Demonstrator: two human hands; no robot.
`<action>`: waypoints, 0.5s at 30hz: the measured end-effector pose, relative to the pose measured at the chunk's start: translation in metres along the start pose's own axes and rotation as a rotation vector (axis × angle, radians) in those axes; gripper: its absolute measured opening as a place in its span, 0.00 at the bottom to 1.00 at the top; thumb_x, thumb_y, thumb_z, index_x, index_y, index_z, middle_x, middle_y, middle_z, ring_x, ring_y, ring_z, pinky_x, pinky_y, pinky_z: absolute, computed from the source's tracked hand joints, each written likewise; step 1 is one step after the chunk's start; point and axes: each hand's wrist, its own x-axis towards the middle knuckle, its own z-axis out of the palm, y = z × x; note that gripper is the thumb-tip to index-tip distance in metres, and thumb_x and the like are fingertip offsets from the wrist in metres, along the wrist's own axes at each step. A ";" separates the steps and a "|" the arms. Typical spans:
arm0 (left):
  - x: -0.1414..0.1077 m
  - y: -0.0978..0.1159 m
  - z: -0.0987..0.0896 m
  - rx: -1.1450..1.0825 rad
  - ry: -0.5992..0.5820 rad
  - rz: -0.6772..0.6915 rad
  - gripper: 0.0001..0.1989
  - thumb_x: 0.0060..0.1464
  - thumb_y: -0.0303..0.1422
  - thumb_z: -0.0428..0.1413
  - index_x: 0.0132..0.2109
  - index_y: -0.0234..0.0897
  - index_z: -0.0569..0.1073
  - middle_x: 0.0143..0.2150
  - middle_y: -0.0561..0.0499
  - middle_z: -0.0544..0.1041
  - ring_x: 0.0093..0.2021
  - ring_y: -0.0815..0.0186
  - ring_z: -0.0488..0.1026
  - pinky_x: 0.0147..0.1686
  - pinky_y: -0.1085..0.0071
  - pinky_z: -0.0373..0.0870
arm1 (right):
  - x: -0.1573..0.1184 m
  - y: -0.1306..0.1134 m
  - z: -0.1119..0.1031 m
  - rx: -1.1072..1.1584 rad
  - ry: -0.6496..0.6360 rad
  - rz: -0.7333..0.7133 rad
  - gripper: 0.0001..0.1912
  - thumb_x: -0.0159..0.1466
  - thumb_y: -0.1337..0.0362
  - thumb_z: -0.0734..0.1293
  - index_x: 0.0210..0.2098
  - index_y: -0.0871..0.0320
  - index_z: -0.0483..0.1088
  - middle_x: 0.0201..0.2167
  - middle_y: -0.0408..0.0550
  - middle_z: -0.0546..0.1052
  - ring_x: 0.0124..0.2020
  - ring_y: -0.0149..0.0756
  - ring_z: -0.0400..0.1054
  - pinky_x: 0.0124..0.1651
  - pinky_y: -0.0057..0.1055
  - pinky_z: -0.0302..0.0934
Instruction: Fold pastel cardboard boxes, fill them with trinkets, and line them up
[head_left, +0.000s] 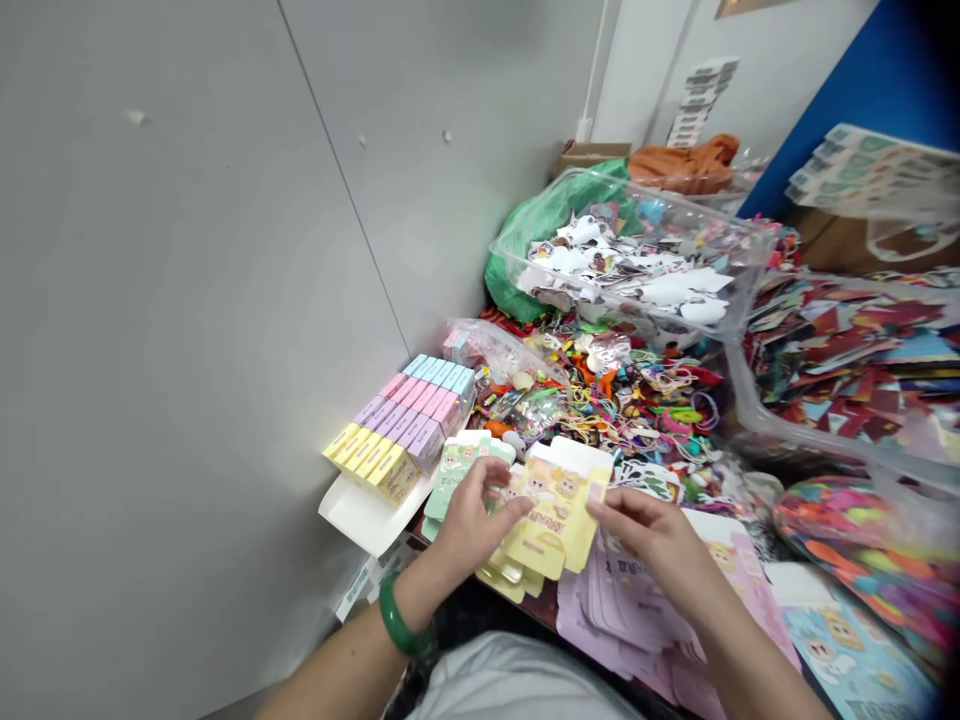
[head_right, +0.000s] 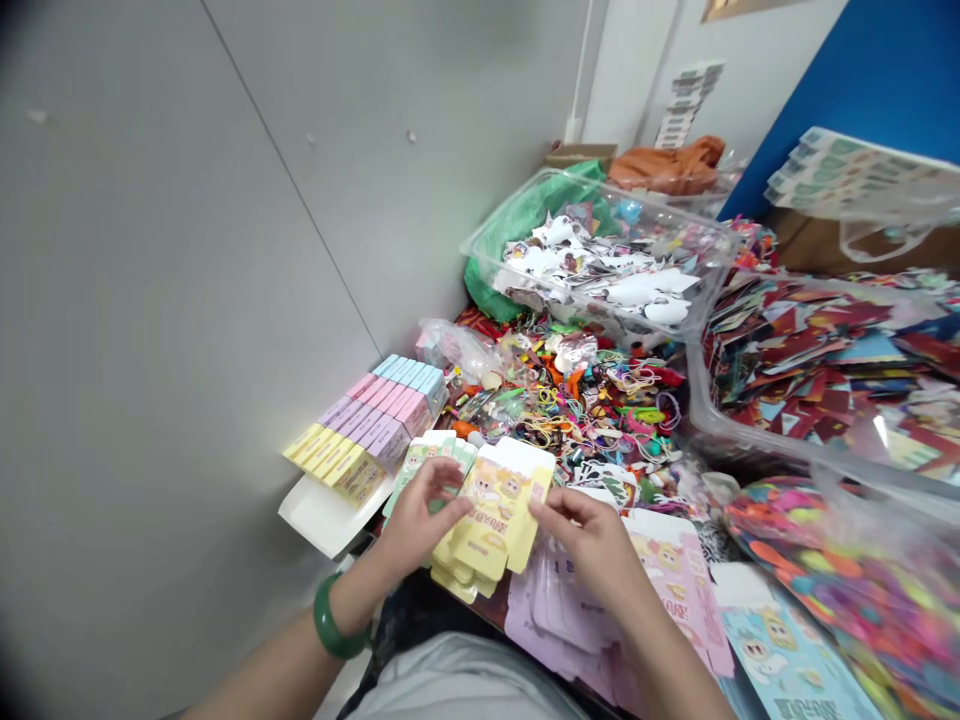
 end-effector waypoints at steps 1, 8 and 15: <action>0.004 0.002 0.000 -0.183 -0.160 -0.055 0.24 0.52 0.46 0.60 0.50 0.36 0.69 0.47 0.40 0.77 0.46 0.54 0.76 0.46 0.55 0.73 | -0.004 -0.005 -0.004 0.004 -0.015 -0.058 0.19 0.56 0.49 0.71 0.22 0.58 0.69 0.21 0.42 0.69 0.23 0.31 0.63 0.27 0.27 0.58; 0.017 0.022 0.028 -0.836 -0.952 -0.337 0.30 0.36 0.47 0.68 0.46 0.34 0.77 0.43 0.39 0.81 0.40 0.52 0.79 0.38 0.61 0.74 | -0.022 -0.016 -0.016 0.098 -0.027 -0.257 0.08 0.60 0.58 0.71 0.31 0.55 0.76 0.40 0.49 0.76 0.37 0.35 0.71 0.37 0.28 0.67; 0.026 0.044 0.072 -0.765 -0.536 -0.458 0.28 0.31 0.34 0.72 0.44 0.32 0.78 0.37 0.44 0.81 0.32 0.62 0.76 0.37 0.67 0.71 | -0.032 -0.007 -0.020 0.316 0.204 -0.373 0.18 0.58 0.61 0.73 0.48 0.46 0.75 0.43 0.47 0.78 0.43 0.37 0.73 0.43 0.30 0.69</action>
